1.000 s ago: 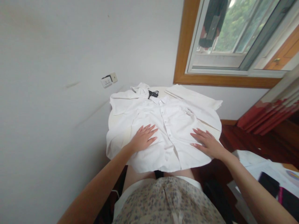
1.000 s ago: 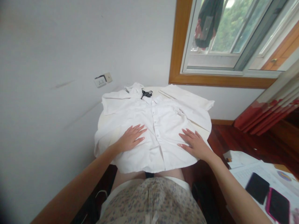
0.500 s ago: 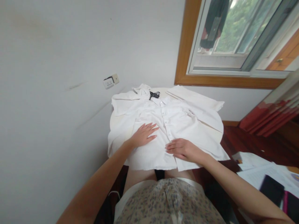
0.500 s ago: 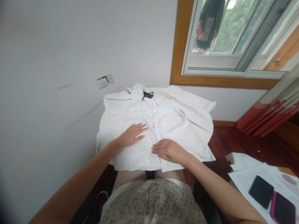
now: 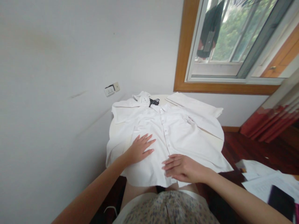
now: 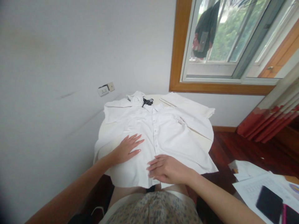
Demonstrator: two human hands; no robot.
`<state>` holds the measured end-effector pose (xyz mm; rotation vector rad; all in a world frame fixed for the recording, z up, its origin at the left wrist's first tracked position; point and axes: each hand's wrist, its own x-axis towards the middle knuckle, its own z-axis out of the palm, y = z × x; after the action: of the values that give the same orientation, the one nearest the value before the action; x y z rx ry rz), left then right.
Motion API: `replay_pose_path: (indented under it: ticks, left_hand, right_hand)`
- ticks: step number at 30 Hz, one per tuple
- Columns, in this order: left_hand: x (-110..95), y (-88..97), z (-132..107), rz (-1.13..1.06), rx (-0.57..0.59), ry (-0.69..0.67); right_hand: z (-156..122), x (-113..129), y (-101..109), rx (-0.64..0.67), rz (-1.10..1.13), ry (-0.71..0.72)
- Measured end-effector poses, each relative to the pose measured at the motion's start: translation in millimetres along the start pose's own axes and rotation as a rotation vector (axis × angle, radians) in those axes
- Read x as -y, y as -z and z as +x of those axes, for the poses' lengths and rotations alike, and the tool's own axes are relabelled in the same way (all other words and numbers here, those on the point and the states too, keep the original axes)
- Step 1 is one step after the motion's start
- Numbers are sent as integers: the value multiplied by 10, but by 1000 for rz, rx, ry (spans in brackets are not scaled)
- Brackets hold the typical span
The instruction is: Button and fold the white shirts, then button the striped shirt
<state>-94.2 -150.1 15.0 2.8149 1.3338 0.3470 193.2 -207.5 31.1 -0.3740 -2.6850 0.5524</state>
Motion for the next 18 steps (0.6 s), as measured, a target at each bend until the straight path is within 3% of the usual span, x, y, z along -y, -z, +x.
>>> replay_pose_path:
  ticks: [5, 9, 13, 18]
  left_hand:
    - [-97, 32, -232, 29, 20, -17]
    - [-208, 52, -374, 52, -1, -14]
    - [-273, 66, -473, 74, 3, 7]
    - [-295, 100, -535, 88, -7, -29]
  right_hand:
    - [34, -13, 198, -23, 69, -30]
    - [63, -317, 333, -81, -208, -279]
    - [-44, -650, 235, -50, -465, -582]
    - [-269, -729, 131, -18, -501, -682]
